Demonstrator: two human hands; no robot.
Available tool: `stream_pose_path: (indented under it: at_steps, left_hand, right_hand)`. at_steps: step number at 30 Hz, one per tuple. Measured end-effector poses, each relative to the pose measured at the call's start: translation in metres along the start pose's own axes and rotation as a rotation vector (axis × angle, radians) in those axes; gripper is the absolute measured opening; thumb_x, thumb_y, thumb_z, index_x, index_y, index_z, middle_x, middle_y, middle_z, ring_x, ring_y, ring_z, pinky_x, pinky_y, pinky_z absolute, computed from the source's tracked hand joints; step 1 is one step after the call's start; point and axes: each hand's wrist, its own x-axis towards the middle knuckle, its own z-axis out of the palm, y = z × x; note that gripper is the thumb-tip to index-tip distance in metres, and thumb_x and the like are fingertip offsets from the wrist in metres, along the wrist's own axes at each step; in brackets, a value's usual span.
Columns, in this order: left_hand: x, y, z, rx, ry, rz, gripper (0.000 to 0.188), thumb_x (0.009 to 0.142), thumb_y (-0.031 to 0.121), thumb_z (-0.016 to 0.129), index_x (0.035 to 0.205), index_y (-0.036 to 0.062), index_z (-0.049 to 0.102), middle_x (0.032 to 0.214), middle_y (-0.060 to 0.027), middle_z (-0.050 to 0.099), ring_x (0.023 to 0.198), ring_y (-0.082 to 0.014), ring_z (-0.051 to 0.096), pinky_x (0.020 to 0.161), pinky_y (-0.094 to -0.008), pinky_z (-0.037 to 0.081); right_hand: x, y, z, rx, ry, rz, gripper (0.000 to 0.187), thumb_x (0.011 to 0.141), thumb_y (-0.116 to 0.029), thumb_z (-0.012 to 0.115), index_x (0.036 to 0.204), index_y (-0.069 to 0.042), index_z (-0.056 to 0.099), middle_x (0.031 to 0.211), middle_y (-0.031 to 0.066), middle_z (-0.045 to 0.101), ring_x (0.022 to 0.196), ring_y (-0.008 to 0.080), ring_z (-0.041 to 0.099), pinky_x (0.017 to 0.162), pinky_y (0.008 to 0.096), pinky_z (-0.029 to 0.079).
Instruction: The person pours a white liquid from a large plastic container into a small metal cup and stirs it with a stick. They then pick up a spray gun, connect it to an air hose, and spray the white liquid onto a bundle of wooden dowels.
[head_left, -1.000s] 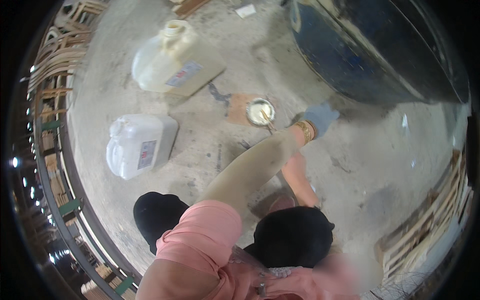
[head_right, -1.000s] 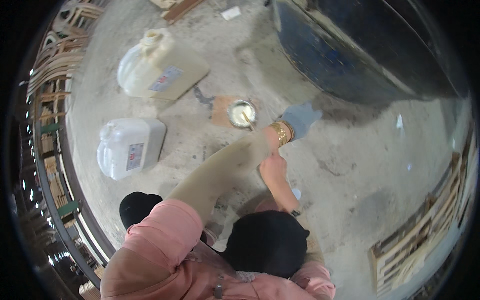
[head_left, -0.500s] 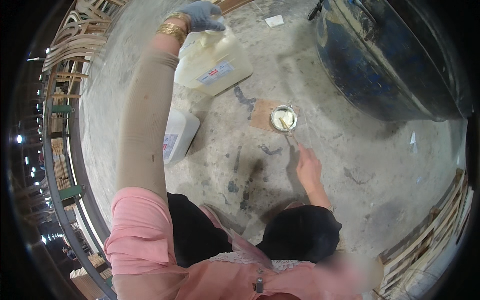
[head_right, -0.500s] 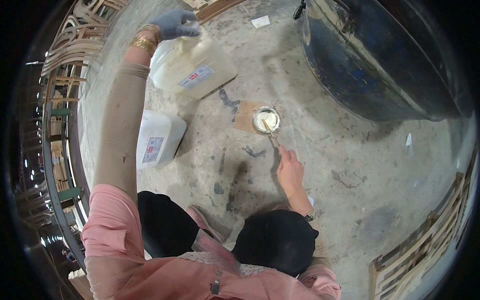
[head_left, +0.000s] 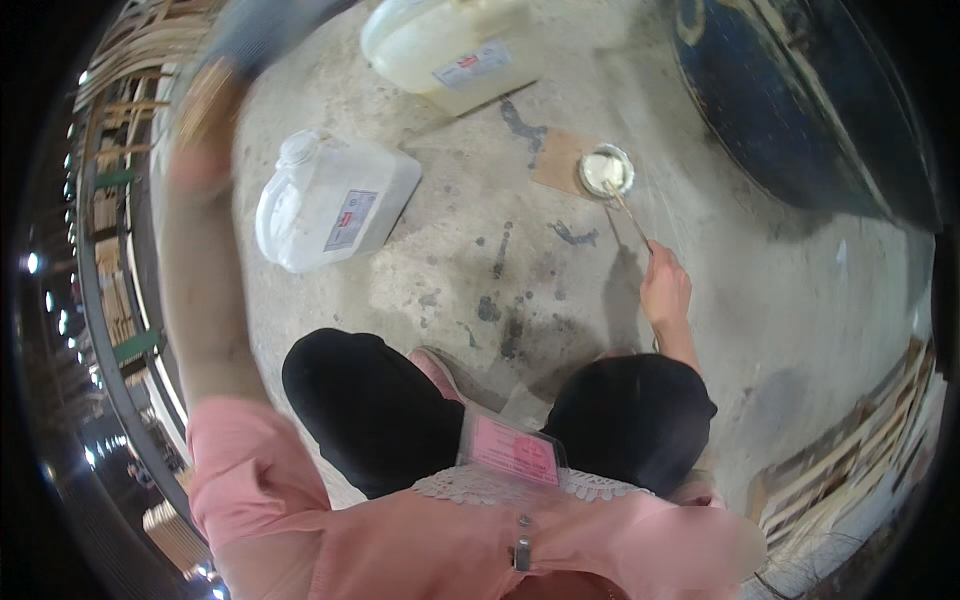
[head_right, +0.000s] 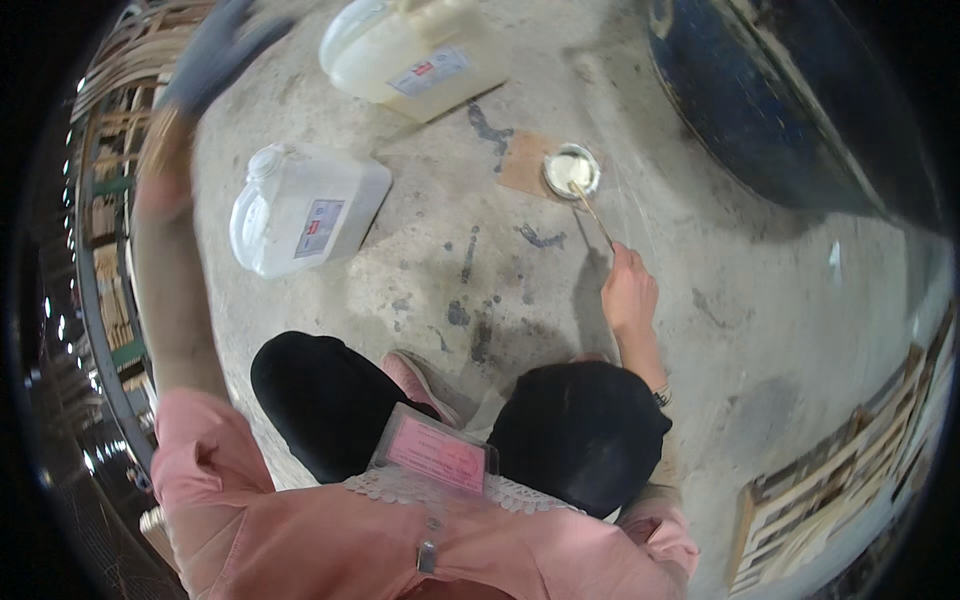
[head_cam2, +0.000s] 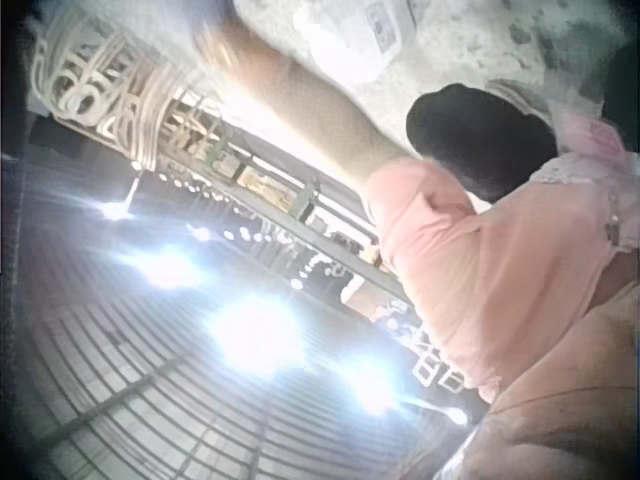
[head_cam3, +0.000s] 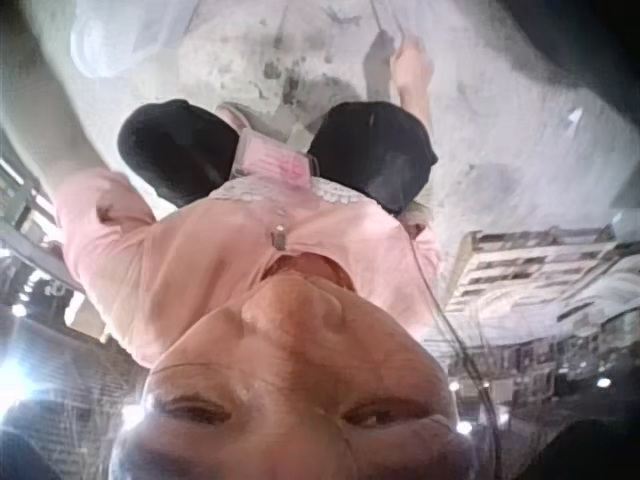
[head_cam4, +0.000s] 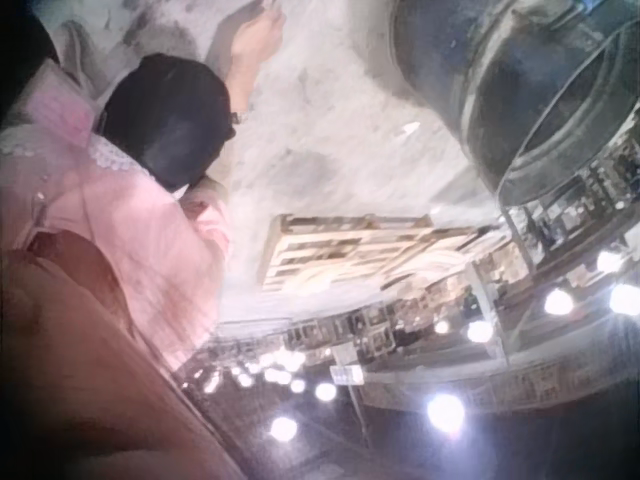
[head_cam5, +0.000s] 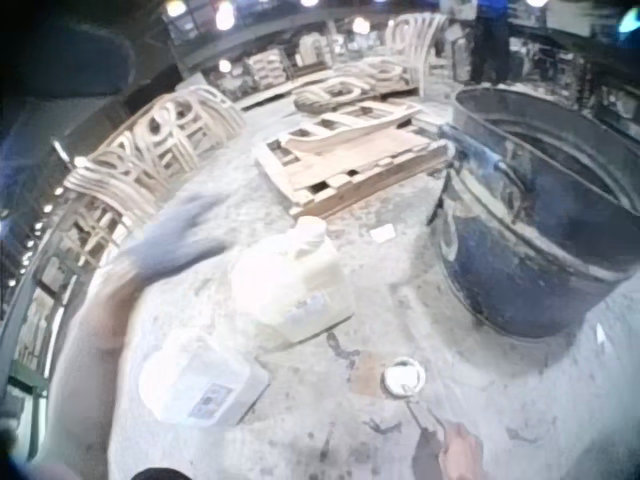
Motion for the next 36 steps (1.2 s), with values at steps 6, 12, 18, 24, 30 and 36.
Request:
stream_pose_path:
  at_steps: [6, 12, 18, 24, 30, 36]
  left_hand:
    - [-0.241, -0.097, 0.008, -0.062, -0.212, -0.539, 0.055, 0.07, 0.031, 0.071, 0.108, -0.0033, 0.05, 0.095, -0.013, 0.055, 0.083, -0.0204, 0.053, 0.075, -0.0306, 0.044]
    - [-0.253, -0.072, 0.055, -0.636, -0.135, -0.665, 0.031, 0.073, 0.027, 0.067, 0.083, -0.0012, 0.055, 0.068, -0.004, 0.053, 0.057, -0.0095, 0.05, 0.053, -0.0242, 0.043]
    - [-0.251, -0.029, 0.054, -0.681, -0.112, -0.583, 0.029, 0.076, 0.028, 0.064, 0.078, 0.0008, 0.054, 0.06, -0.0019, 0.05, 0.05, -0.009, 0.047, 0.044, -0.024, 0.039]
    - [-0.224, 0.017, 0.041, -0.425, -0.217, -0.367, 0.038, 0.08, 0.035, 0.058, 0.07, -0.0007, 0.052, 0.053, -0.0081, 0.048, 0.049, -0.0149, 0.047, 0.047, -0.0308, 0.038]
    - [-0.191, 0.084, 0.045, -0.251, -0.469, -0.297, 0.041, 0.08, 0.039, 0.057, 0.067, -0.0002, 0.05, 0.056, -0.0195, 0.048, 0.05, -0.0311, 0.047, 0.05, -0.0354, 0.038]
    - [-0.15, 0.125, 0.062, -0.186, -0.491, -0.226, 0.043, 0.08, 0.04, 0.056, 0.067, -0.0007, 0.05, 0.054, -0.0182, 0.047, 0.049, -0.0314, 0.046, 0.049, -0.0363, 0.038]
  right_hand:
    - [-0.014, -0.021, -0.034, 0.273, 0.073, 0.038, 0.023, 0.077, -0.003, 0.046, 0.098, -0.002, 0.055, 0.086, 0.0179, 0.058, 0.075, 0.0344, 0.058, 0.065, 0.0396, 0.045]
    - [0.007, -0.031, -0.05, 0.45, 0.132, 0.212, 0.019, 0.077, -0.01, 0.049, 0.092, -0.003, 0.057, 0.079, 0.0182, 0.06, 0.076, 0.0322, 0.058, 0.067, 0.0352, 0.045]
    - [0.009, -0.034, -0.022, 0.383, 0.146, 0.225, 0.019, 0.078, -0.012, 0.05, 0.094, -0.006, 0.059, 0.085, 0.0172, 0.061, 0.081, 0.033, 0.058, 0.071, 0.0376, 0.045]
    - [0.003, -0.024, -0.029, 0.309, 0.107, 0.273, 0.02, 0.079, -0.011, 0.049, 0.096, -0.008, 0.059, 0.088, 0.0166, 0.06, 0.085, 0.0341, 0.057, 0.072, 0.0408, 0.045]
    - [0.007, -0.014, -0.023, 0.318, 0.126, 0.172, 0.022, 0.078, -0.009, 0.047, 0.097, -0.009, 0.06, 0.089, 0.0152, 0.06, 0.084, 0.0336, 0.056, 0.072, 0.0422, 0.044]
    - [0.012, -0.007, -0.016, 0.389, 0.087, 0.161, 0.025, 0.079, -0.008, 0.045, 0.098, -0.011, 0.06, 0.088, 0.013, 0.06, 0.084, 0.0321, 0.056, 0.071, 0.0418, 0.044]
